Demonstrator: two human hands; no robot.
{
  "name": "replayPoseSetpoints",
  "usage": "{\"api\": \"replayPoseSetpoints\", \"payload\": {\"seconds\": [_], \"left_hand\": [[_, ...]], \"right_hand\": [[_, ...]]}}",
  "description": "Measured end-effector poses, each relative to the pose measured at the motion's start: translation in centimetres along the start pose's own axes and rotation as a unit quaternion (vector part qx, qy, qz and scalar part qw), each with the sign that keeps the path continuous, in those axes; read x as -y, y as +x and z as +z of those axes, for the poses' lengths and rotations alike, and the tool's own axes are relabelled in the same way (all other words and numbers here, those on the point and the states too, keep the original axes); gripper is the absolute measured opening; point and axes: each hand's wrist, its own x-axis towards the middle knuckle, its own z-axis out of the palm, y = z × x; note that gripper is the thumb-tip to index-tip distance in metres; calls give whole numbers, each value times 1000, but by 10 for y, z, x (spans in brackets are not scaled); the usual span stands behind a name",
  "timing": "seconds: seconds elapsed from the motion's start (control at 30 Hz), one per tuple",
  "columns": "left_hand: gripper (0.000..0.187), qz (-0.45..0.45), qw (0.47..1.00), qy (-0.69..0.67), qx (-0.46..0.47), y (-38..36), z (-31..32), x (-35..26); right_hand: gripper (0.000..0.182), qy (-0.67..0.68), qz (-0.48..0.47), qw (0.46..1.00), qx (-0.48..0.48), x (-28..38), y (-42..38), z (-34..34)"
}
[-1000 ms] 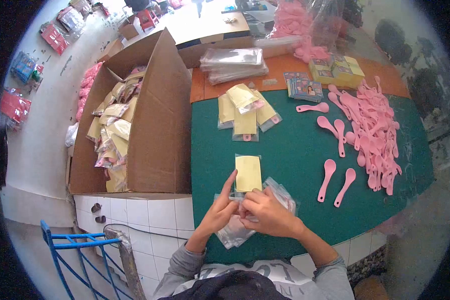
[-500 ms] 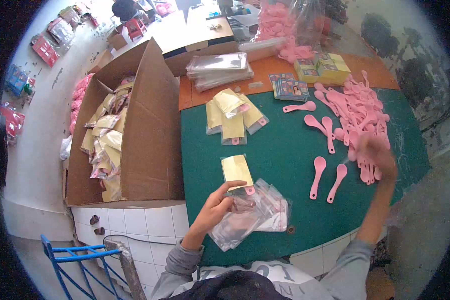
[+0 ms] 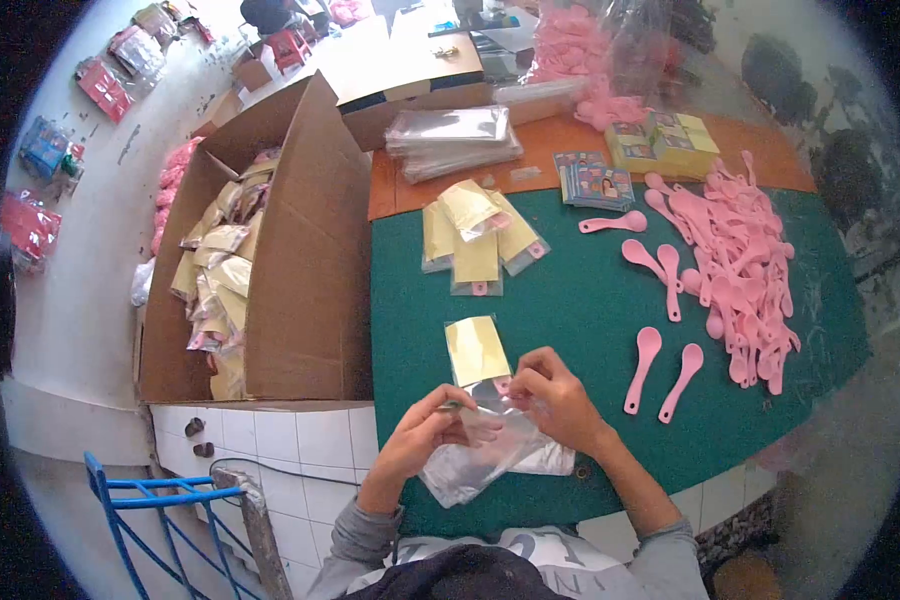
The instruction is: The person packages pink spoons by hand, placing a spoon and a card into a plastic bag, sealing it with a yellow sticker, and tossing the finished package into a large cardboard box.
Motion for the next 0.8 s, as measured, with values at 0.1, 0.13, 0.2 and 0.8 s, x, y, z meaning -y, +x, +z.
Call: {"api": "replayPoseSetpoints", "payload": {"seconds": [0.1, 0.13, 0.2, 0.8], "left_hand": [[27, 50, 994, 94, -32, -9, 0, 4], [25, 69, 981, 175, -39, -7, 1, 8], [22, 106, 936, 332, -50, -4, 5, 8], [14, 132, 919, 336, -158, 12, -1, 23]], "right_hand": [[19, 23, 10, 1000, -16, 4, -1, 0], [20, 33, 15, 999, -20, 3, -4, 1], [18, 31, 17, 999, -15, 2, -5, 0], [16, 223, 268, 935, -64, 11, 3, 14]]}}
